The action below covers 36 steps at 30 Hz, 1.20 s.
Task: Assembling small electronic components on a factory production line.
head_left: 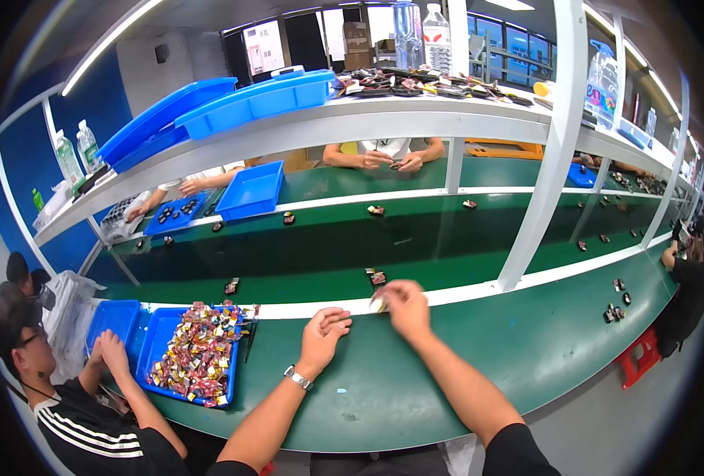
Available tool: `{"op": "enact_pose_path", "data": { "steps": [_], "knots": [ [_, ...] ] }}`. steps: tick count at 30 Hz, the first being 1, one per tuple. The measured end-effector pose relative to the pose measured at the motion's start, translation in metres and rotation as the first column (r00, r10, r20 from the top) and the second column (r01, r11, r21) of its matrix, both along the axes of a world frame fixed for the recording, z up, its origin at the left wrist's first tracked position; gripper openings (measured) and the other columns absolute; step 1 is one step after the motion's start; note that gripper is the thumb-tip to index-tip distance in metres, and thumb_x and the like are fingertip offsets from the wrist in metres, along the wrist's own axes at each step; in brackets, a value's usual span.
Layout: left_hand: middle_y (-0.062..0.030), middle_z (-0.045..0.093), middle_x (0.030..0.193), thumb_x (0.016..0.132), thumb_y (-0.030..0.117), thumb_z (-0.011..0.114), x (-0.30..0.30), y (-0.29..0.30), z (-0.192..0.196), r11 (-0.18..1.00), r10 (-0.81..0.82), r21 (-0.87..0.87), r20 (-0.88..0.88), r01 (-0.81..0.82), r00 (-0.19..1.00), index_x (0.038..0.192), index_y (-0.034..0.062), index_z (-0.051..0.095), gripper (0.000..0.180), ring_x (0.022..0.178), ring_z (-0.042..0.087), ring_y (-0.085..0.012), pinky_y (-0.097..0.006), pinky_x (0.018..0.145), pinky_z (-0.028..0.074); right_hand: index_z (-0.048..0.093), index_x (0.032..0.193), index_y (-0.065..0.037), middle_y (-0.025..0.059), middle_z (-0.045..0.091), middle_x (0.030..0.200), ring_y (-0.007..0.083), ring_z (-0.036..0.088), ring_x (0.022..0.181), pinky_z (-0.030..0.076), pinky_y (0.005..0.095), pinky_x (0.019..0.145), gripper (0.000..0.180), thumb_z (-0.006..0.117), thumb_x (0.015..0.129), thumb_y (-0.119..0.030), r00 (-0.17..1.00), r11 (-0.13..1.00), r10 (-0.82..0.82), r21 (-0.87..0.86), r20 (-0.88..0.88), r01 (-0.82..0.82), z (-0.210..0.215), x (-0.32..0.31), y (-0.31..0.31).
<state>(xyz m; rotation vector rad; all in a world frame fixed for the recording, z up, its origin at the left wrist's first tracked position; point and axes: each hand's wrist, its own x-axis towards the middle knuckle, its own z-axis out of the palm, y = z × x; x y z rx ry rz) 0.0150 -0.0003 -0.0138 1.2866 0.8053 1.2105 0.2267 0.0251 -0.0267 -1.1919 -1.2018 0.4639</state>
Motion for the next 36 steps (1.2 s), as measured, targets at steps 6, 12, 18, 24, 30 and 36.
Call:
{"op": "enact_pose_path", "data": {
  "steps": [6,12,18,24,30,36],
  "knots": [
    [-0.0134,0.068,0.111,0.096,0.000,0.052,-0.002,0.006,-0.006,0.999,-0.048,0.002,-0.103,0.049,0.993,0.109,-0.0046,0.062,0.017,0.097,0.068,-0.0194,-0.030,0.084,0.057,0.070,0.095,-0.002,0.0158,0.067,0.095,0.0328,0.065,0.090,0.052,0.0418,0.082,0.014,0.071,0.084,-0.011,0.819,0.879,-0.406,-0.072,0.406,0.472,0.008,0.089,0.055],
    [-0.0118,0.070,0.104,0.096,0.002,0.052,-0.009,0.008,-0.007,1.000,-0.005,0.016,-0.132,0.007,0.991,0.104,-0.0043,0.064,0.016,0.090,0.069,-0.0173,-0.029,0.079,0.057,0.060,0.104,0.001,0.0189,0.060,0.102,0.0387,0.057,0.093,0.047,0.0470,0.083,0.037,0.074,0.083,-0.026,0.686,0.925,-0.319,0.056,0.654,0.376,0.018,0.003,0.045],
    [-0.0115,0.072,0.096,0.091,-0.003,0.051,-0.007,-0.006,0.010,0.987,-0.037,0.139,-0.313,0.084,0.949,0.096,-0.0026,0.067,0.017,0.086,0.069,-0.0174,-0.030,0.078,0.057,0.057,0.113,-0.001,0.0163,0.062,0.101,0.0349,0.058,0.094,0.049,0.0439,0.085,0.044,0.078,0.078,-0.018,0.770,0.957,-0.220,-0.021,0.599,0.290,0.004,0.004,0.035],
    [-0.0065,0.070,0.082,0.066,-0.005,0.061,-0.010,-0.113,0.174,0.180,0.170,0.919,-0.381,0.352,0.909,0.079,0.0076,0.068,0.019,0.073,0.069,-0.0231,-0.033,0.063,0.057,0.058,0.117,-0.003,0.0114,0.063,0.105,0.0254,0.059,0.093,0.052,0.0349,0.078,0.049,0.080,0.076,-0.016,0.902,0.997,-0.014,0.078,0.431,-0.022,0.006,-0.024,-0.058],
    [-0.0072,0.074,0.082,0.085,0.004,0.054,0.016,-0.190,0.249,-0.390,0.203,0.881,-0.203,0.270,0.958,0.078,0.0002,0.074,0.021,0.075,0.072,-0.0182,-0.025,0.066,0.056,0.058,0.118,-0.005,0.0096,0.063,0.110,0.0249,0.060,0.099,0.054,0.0345,0.079,0.049,0.080,0.075,-0.013,0.918,0.997,0.037,0.048,0.395,-0.061,0.025,-0.019,-0.043],
    [-0.0115,0.071,0.104,0.089,0.002,0.054,0.055,-0.204,0.213,-0.236,0.305,0.924,-0.225,0.302,0.925,0.100,-0.0013,0.072,0.021,0.091,0.069,-0.0188,-0.028,0.076,0.056,0.059,0.118,-0.004,0.0124,0.064,0.112,0.0313,0.059,0.106,0.049,0.0400,0.091,0.048,0.078,0.075,-0.012,0.936,0.979,0.169,0.054,0.309,-0.195,0.035,-0.033,-0.046]
  ]
}}
